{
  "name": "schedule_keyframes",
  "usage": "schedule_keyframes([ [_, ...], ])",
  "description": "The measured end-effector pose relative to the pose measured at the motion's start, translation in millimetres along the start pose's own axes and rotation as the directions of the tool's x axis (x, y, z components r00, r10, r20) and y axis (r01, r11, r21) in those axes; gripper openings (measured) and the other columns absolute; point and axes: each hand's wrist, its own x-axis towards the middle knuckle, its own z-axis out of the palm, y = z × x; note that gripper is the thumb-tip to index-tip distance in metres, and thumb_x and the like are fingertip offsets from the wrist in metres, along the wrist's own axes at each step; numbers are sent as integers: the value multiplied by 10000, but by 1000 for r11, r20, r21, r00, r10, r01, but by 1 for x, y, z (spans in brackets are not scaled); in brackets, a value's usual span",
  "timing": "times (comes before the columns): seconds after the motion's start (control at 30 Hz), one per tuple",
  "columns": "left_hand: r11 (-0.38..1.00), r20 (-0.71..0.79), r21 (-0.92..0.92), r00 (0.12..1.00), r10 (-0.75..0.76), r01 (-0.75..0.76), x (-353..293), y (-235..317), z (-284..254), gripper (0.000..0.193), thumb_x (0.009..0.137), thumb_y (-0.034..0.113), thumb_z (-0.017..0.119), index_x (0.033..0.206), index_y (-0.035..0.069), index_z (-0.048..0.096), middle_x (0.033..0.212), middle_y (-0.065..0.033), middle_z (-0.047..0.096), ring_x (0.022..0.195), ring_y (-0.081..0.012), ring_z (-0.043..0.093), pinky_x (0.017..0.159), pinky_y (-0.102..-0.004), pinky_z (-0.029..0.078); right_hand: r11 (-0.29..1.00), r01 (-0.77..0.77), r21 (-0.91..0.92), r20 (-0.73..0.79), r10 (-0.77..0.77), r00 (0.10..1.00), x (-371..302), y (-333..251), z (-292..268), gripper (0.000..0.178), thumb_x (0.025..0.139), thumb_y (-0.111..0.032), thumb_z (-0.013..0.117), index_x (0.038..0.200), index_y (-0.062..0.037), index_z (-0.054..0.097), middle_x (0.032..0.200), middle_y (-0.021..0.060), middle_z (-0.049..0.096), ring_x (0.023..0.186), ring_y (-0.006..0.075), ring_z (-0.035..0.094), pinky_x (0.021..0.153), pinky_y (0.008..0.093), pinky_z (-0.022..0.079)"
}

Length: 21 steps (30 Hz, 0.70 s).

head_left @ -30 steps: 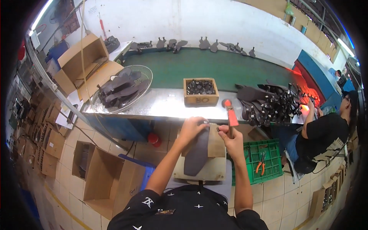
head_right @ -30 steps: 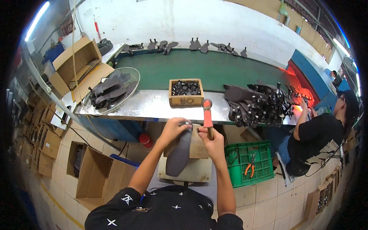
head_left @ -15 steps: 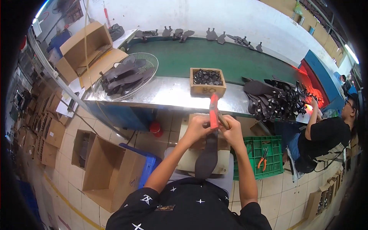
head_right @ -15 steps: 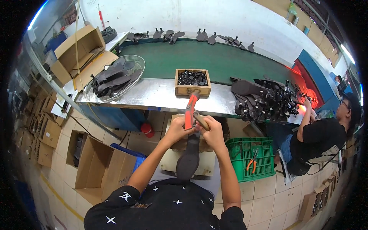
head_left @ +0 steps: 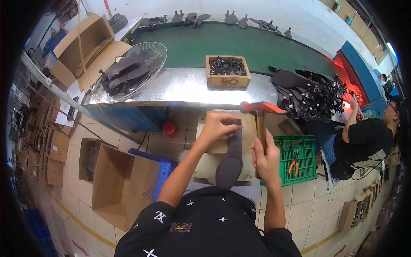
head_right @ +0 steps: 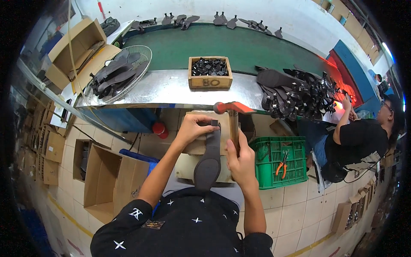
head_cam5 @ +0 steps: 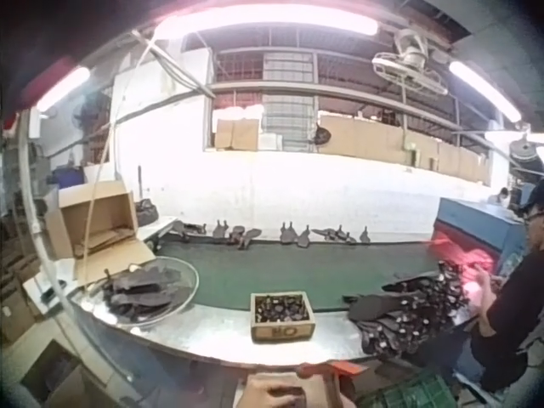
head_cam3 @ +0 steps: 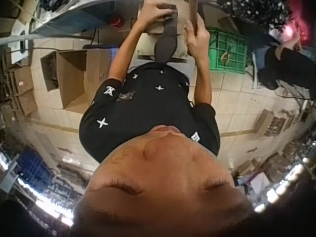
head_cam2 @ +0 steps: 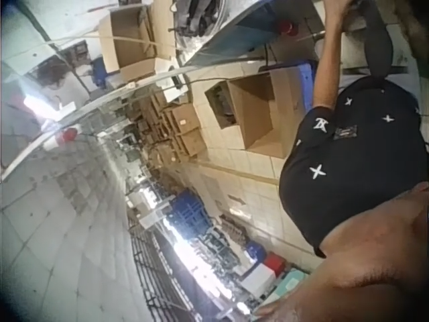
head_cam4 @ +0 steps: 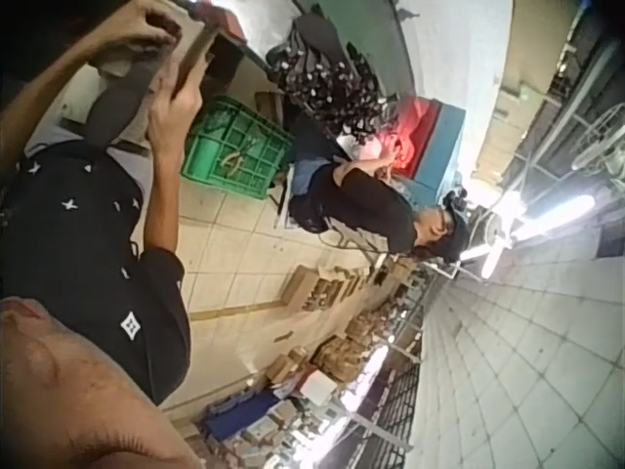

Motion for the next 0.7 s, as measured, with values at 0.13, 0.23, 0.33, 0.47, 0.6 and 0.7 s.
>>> schedule_keyframes([
  [0.13,996,6,-57,998,-68,68,1,-1,0,244,759,110,787,961,-21,742,852,-29,725,772,-71,630,717,-236,516,941,226,-252,-18,-238,971,-24,-5,-8,397,969,-106,560,1339,22,492,895,169,665,741,200,640,679,325,508],
  [0.23,993,34,-72,995,-91,93,1,4,-2,244,754,102,787,959,-22,739,834,-21,712,792,-63,619,750,-227,507,889,298,-347,44,-302,952,-26,1,-2,382,962,-93,564,1310,44,491,980,256,650,839,367,665,744,391,520],
  [0.33,997,0,-67,999,-44,44,0,6,-1,220,754,112,795,916,-25,739,850,-19,709,799,-49,607,751,-222,503,908,260,-328,128,-230,965,-14,-5,-5,371,957,-81,563,1298,48,493,995,284,637,867,435,638,737,405,514],
  [0.47,921,47,359,989,142,-149,-7,-1,-7,724,748,208,796,1378,22,491,1085,-92,720,1024,-237,661,974,-362,453,935,250,-251,-96,-281,955,-50,-54,-23,386,963,-63,541,1316,83,489,907,170,663,754,213,649,685,314,511],
  [0.6,748,77,632,977,200,-203,-11,-7,-5,995,760,369,755,1500,-4,205,1269,-27,645,1285,-249,493,1147,-491,206,707,398,-585,30,-472,881,-38,-24,-12,424,934,11,509,1349,73,447,1002,210,679,806,333,688,726,372,536],
  [0.7,732,90,667,990,105,-138,-12,-12,-8,994,783,410,734,1528,56,179,1235,-68,654,1305,-255,478,1158,-525,135,875,281,-393,47,-286,957,-24,15,-1,388,939,-60,581,1298,52,483,1017,260,640,856,427,650,728,411,521],
])
